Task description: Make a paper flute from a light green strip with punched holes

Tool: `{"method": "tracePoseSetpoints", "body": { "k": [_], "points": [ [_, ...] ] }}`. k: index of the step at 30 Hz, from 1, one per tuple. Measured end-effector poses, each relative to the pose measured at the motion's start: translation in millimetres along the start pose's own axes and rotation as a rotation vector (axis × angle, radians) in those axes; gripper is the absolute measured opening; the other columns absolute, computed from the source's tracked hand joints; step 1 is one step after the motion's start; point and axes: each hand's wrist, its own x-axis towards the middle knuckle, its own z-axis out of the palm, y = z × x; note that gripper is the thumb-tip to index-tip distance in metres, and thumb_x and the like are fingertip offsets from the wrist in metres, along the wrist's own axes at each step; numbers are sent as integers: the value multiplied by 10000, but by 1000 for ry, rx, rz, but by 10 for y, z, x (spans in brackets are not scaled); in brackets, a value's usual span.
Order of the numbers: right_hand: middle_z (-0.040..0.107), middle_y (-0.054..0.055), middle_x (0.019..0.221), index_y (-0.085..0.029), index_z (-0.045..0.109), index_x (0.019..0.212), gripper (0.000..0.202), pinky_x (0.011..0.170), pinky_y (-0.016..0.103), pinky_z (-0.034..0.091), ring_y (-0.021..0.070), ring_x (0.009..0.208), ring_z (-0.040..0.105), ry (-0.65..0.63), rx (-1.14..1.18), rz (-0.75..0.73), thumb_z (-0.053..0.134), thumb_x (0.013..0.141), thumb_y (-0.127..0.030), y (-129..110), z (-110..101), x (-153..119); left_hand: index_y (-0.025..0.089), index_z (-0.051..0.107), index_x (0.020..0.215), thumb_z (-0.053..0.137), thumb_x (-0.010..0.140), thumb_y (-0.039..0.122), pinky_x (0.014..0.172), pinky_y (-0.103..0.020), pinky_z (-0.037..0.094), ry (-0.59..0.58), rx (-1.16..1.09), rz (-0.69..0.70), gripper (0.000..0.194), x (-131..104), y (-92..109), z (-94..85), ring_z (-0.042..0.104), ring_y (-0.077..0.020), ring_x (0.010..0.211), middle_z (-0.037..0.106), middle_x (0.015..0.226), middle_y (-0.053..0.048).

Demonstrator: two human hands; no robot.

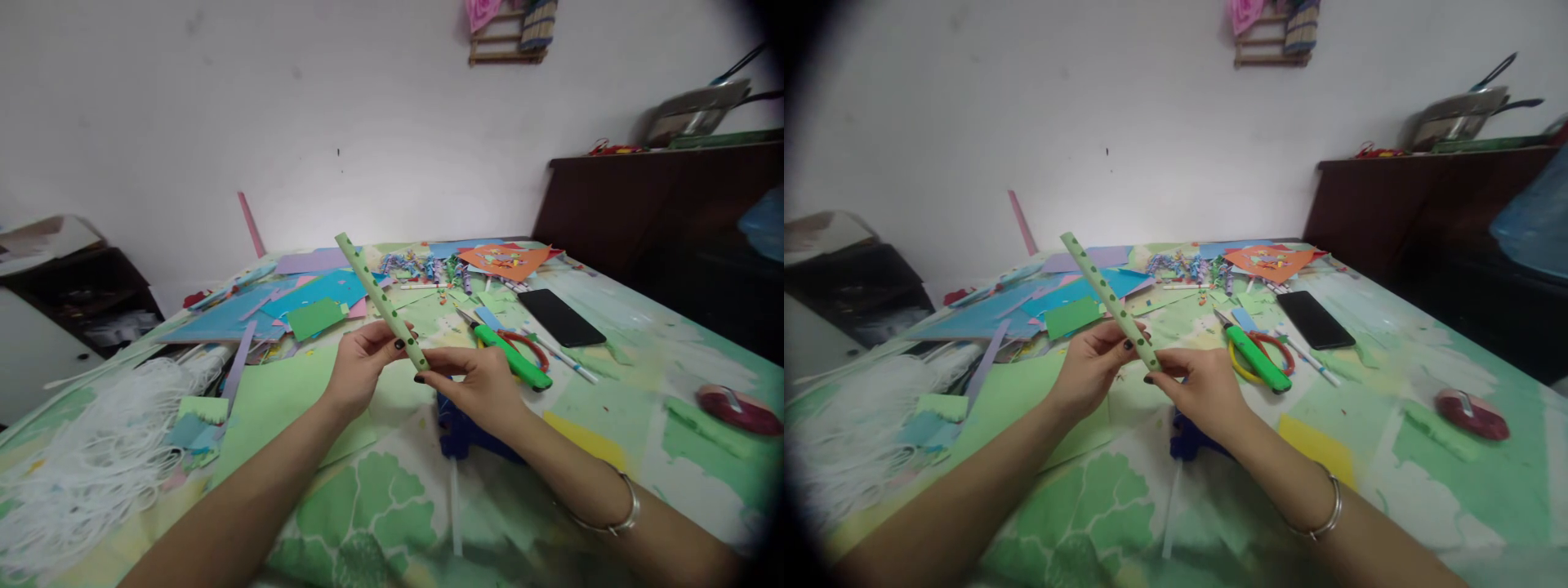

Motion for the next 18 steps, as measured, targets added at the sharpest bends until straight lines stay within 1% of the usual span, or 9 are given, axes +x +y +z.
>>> {"method": "tracePoseSetpoints", "body": {
  "k": [3, 6, 9, 12, 14, 16, 18],
  "points": [
    [747, 31, 797, -223, 743, 867, 144, 595, 258, 519, 187, 661, 694, 68, -213, -137, 625, 786, -229, 12, 19, -29, 174, 731, 854, 777, 656, 267, 727, -310, 547, 30, -4, -8, 224, -7, -20, 6, 656, -161, 720, 718, 801, -47],
    [745, 29, 768, -209, 745, 833, 146, 544, 232, 474, 166, 618, 678, 79, -263, -172, 601, 804, -214, 5, 9, -32, 172, 733, 832, 790, 636, 265, 717, -306, 559, 36, -10, -15, 224, -13, -17, 2, 661, -158, 709, 716, 783, -40],
    [742, 26, 750, -202, 747, 822, 147, 544, 228, 467, 161, 623, 672, 11, -201, -132, 601, 804, -205, -8, -27, -13, 178, 732, 814, 795, 627, 256, 702, -313, 571, 25, -14, -41, 212, -21, -2, -4, 665, -157, 692, 710, 750, -27],
    [735, 12, 701, -207, 750, 811, 138, 566, 231, 496, 157, 614, 672, -73, -61, -30, 627, 765, -167, -1, -64, 12, 179, 729, 791, 800, 612, 243, 665, -316, 575, -6, 3, -77, 203, -33, 14, -1, 663, -165, 672, 700, 715, -22],
    [729, 9, 668, -202, 751, 804, 137, 571, 236, 517, 157, 599, 674, -105, 37, 25, 639, 741, -153, 13, -76, 26, 181, 724, 773, 806, 599, 238, 647, -317, 573, -29, 5, -86, 201, -36, 23, -1, 657, -164, 651, 690, 696, -16],
    [734, 23, 697, -189, 751, 811, 127, 595, 255, 544, 172, 623, 686, -85, 94, 54, 664, 720, -171, 23, -79, 34, 181, 715, 761, 805, 602, 234, 642, -316, 569, -44, -1, -62, 190, -30, 31, -8, 649, -158, 637, 679, 686, -9],
    [743, 47, 769, -174, 745, 861, 181, 654, 293, 571, 197, 681, 700, -22, 127, 67, 705, 687, -203, 19, -75, 40, 176, 706, 759, 789, 630, 230, 656, -290, 558, -36, 21, 11, 163, -20, 41, -19, 641, -144, 654, 678, 700, -8]
  ]
}}
